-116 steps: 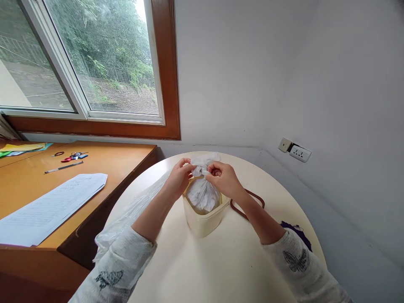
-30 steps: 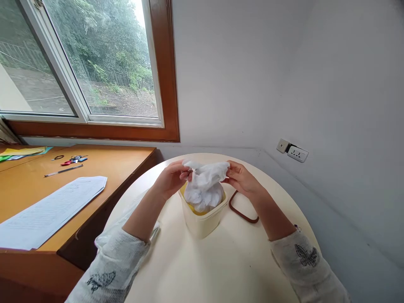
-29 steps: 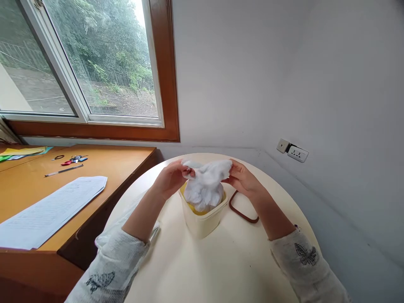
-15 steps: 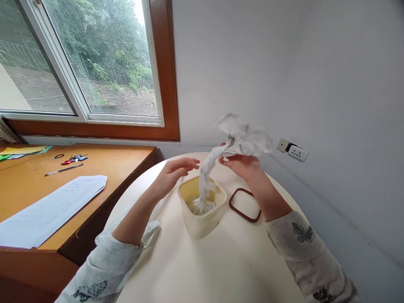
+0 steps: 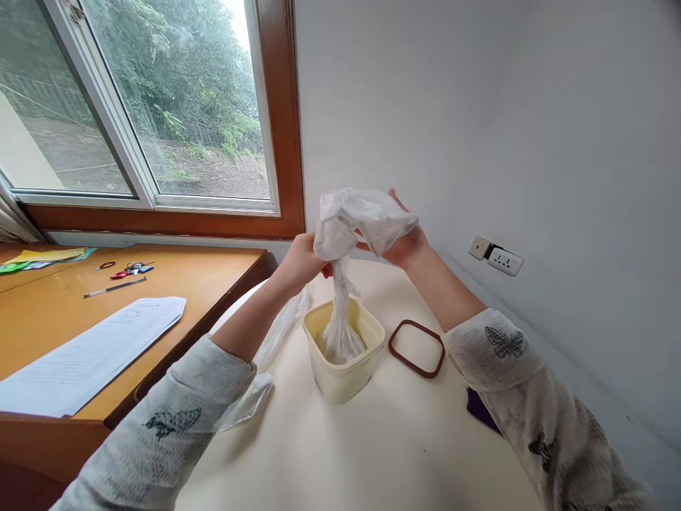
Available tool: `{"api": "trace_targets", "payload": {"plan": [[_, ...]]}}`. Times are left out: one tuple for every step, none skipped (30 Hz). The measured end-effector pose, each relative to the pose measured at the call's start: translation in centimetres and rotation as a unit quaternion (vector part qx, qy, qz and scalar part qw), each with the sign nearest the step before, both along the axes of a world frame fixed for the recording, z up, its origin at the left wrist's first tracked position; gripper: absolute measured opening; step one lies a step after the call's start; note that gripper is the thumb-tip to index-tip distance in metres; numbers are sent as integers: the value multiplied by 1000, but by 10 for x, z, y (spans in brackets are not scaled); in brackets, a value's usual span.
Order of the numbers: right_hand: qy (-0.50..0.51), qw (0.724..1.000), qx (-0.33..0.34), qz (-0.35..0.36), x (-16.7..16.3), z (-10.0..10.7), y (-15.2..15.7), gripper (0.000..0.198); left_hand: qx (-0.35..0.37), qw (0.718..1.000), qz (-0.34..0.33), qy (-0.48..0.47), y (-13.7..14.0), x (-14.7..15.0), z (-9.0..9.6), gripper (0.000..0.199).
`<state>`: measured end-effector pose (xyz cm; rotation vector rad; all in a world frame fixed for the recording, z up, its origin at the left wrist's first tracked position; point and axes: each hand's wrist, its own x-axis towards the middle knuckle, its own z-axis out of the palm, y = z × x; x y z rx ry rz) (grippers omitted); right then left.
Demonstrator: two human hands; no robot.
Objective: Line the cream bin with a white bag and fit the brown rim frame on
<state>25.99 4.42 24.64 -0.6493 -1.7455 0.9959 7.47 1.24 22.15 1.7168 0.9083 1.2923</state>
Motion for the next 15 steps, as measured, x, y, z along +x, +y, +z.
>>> {"api": "trace_targets", "payload": {"plan": [[41,997,-46,43,5,-1,-2,55,1,1000,3,-4,1,0,3,8],[74,991,-86,77,9,-3,-5,59,0,1000,7,-5,1,0,6,8],[98,985,-108,93,13,-3,-7,59,-3,1000,13,-2,1,1,8,8],[108,981,-124,100,15,-3,-9,58,-6,1000,21,3,2,2,9,10],[103,980,-137,103,17,-2,-10,55,-8,999,30,8,1,3,10,12],[85,979,-150,105,18,-1,-10,55,-10,999,38,11,1,4,11,15],[62,979,-164,107,19,1,-9,56,-12,999,43,14,1,4,11,18],[41,977,-178,107,19,3,-8,56,-13,999,45,21,1,3,11,22],[27,976,-190,99,20,4,-6,52,-17,999,38,34,0,2,13,23],[24,977,-196,84,20,6,-3,46,-24,998,22,51,0,-1,15,22],[30,978,-196,61,21,7,0,39,-33,997,-2,63,-1,-4,19,19],[37,980,-193,35,22,8,2,33,-43,997,-30,64,-2,-8,24,16],[41,982,-186,7,23,8,4,29,-52,996,-59,49,-4,-11,30,19],[38,983,-179,-19,22,9,5,26,-58,994,-85,20,-6,-13,36,28],[28,984,-171,-43,21,10,5,23,-58,993,-102,-12,-9,-14,42,36]]}}
